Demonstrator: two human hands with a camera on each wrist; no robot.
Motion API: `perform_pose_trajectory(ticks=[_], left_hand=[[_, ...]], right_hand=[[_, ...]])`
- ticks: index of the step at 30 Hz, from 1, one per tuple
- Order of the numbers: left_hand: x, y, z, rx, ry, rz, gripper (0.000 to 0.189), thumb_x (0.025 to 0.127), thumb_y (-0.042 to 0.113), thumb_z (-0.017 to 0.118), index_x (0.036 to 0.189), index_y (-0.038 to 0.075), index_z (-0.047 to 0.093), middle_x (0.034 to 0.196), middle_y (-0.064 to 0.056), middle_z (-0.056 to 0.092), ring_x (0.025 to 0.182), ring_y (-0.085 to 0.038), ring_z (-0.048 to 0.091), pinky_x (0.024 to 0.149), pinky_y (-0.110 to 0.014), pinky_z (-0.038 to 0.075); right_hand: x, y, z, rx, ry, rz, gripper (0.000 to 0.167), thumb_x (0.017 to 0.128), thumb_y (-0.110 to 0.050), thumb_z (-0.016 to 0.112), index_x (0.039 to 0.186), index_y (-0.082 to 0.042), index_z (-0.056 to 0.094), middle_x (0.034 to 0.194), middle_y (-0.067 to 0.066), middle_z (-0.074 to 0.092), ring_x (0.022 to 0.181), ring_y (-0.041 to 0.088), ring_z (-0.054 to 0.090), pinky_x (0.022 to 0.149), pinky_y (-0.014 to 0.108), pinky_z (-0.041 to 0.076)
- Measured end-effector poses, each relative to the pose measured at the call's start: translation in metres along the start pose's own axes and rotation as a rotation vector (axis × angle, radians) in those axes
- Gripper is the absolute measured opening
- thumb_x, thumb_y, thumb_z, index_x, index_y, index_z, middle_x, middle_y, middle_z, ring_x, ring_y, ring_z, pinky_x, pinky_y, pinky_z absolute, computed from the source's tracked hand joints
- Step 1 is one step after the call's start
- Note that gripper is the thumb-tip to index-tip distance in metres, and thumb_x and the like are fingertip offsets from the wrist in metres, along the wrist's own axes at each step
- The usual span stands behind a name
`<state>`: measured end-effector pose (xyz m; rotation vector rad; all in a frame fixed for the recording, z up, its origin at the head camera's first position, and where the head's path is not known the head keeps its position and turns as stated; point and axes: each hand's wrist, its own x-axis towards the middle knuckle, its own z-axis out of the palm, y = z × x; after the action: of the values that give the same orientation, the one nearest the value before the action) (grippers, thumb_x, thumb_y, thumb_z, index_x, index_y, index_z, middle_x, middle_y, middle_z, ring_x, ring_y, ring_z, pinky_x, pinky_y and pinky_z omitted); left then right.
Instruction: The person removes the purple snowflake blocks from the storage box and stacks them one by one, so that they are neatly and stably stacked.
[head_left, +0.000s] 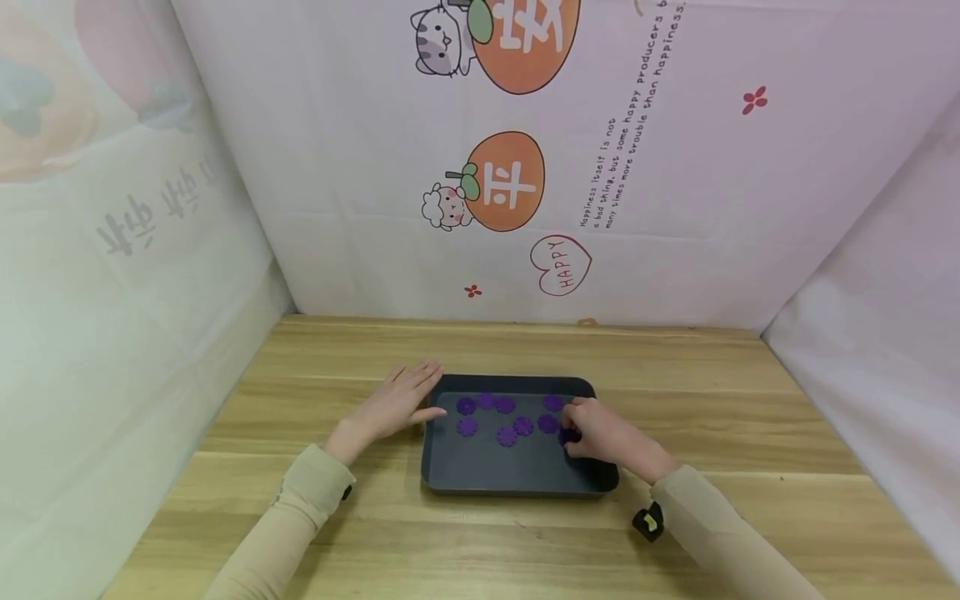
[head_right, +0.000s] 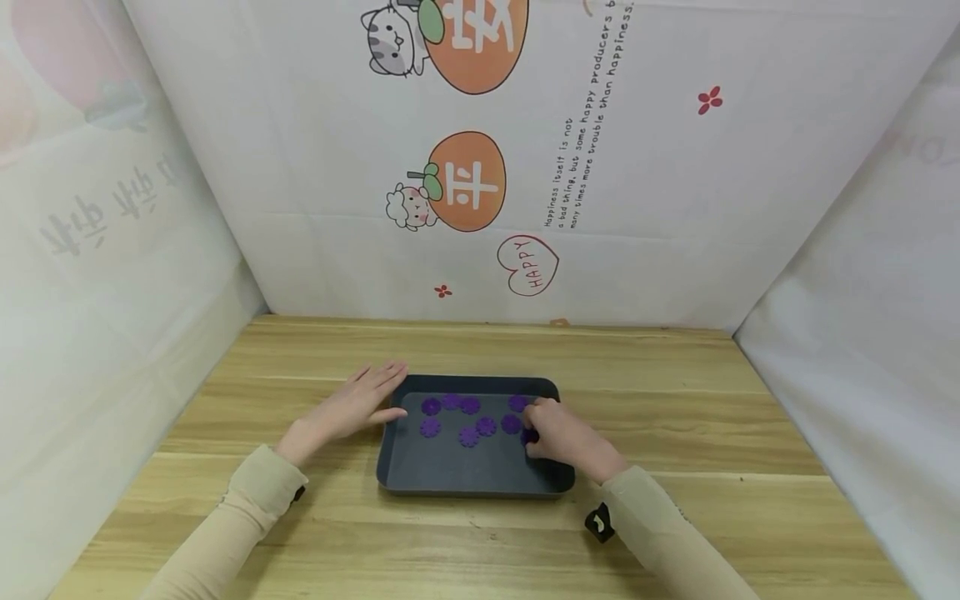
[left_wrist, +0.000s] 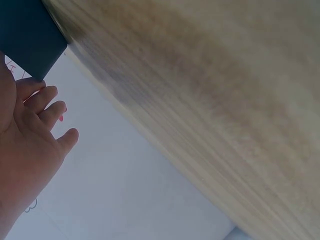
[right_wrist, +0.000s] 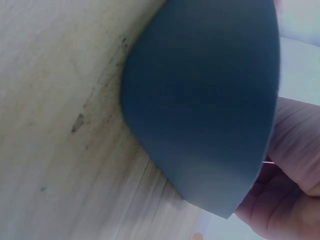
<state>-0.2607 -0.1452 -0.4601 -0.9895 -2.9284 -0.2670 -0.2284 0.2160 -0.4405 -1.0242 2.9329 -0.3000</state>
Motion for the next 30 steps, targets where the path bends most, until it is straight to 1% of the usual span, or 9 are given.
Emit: perform_pose_trajectory(ticks=[4, 7, 13, 20, 23, 26, 30], left_hand=[[0.0, -0.001, 0.001, 0.001, 0.006, 0.001, 0.078, 0.099, 0.054, 0.051, 0.154, 0.003, 0.032, 0.161, -0.016, 0.032, 0.151, -0.033, 0.029, 0.122, -0.059, 0.025], [0.0, -0.002, 0.002, -0.006, 0.006, 0.001, 0.078, 0.099, 0.054, 0.051, 0.155, 0.003, 0.032, 0.162, -0.016, 0.032, 0.151, -0.033, 0.029, 0.123, -0.058, 0.024], [-0.001, -0.002, 0.003, -0.019, 0.011, -0.002, 0.077, 0.099, 0.052, 0.052, 0.154, 0.002, 0.033, 0.161, -0.016, 0.032, 0.151, -0.035, 0.03, 0.122, -0.059, 0.024], [-0.001, 0.0, 0.0, -0.026, 0.019, 0.007, 0.076, 0.098, 0.05, 0.055, 0.153, 0.001, 0.035, 0.16, -0.018, 0.035, 0.15, -0.037, 0.031, 0.122, -0.06, 0.025], [-0.001, 0.0, 0.001, -0.035, 0.028, 0.013, 0.076, 0.098, 0.048, 0.056, 0.152, 0.0, 0.036, 0.159, -0.019, 0.036, 0.149, -0.038, 0.032, 0.121, -0.061, 0.025], [-0.001, 0.0, 0.001, -0.041, 0.021, 0.008, 0.076, 0.098, 0.048, 0.055, 0.153, 0.001, 0.034, 0.16, -0.019, 0.034, 0.149, -0.038, 0.031, 0.121, -0.061, 0.024], [0.0, -0.001, 0.002, -0.03, 0.005, -0.004, 0.077, 0.099, 0.051, 0.052, 0.155, 0.003, 0.031, 0.161, -0.017, 0.032, 0.151, -0.035, 0.029, 0.122, -0.059, 0.023]], right_hand=[[0.001, -0.001, -0.001, 0.005, 0.0, -0.007, 0.018, 0.077, -0.008, 0.08, 0.086, -0.002, 0.067, 0.082, 0.005, 0.063, 0.068, 0.005, 0.048, 0.057, 0.017, 0.044], [0.001, -0.003, -0.003, 0.002, -0.005, -0.002, 0.018, 0.078, -0.009, 0.081, 0.087, -0.002, 0.067, 0.082, 0.005, 0.063, 0.068, 0.005, 0.049, 0.058, 0.017, 0.045], [0.001, -0.004, -0.009, 0.01, -0.017, 0.035, 0.021, 0.079, -0.011, 0.081, 0.092, -0.001, 0.069, 0.087, 0.007, 0.065, 0.072, 0.008, 0.056, 0.06, 0.018, 0.05], [-0.002, -0.001, -0.018, 0.059, -0.047, 0.084, 0.021, 0.081, -0.01, 0.079, 0.096, 0.0, 0.068, 0.089, 0.008, 0.064, 0.073, 0.009, 0.057, 0.062, 0.02, 0.05], [-0.003, 0.003, -0.022, 0.079, -0.037, 0.09, 0.02, 0.08, -0.009, 0.078, 0.095, 0.0, 0.067, 0.088, 0.009, 0.064, 0.074, 0.011, 0.058, 0.063, 0.022, 0.052], [-0.004, 0.008, -0.027, 0.1, -0.026, 0.112, 0.02, 0.08, -0.008, 0.078, 0.094, 0.001, 0.066, 0.087, 0.009, 0.064, 0.074, 0.012, 0.059, 0.064, 0.024, 0.053], [-0.007, 0.016, -0.032, 0.083, 0.012, 0.116, 0.021, 0.079, -0.007, 0.079, 0.092, 0.001, 0.066, 0.085, 0.009, 0.064, 0.073, 0.013, 0.058, 0.064, 0.026, 0.053]])
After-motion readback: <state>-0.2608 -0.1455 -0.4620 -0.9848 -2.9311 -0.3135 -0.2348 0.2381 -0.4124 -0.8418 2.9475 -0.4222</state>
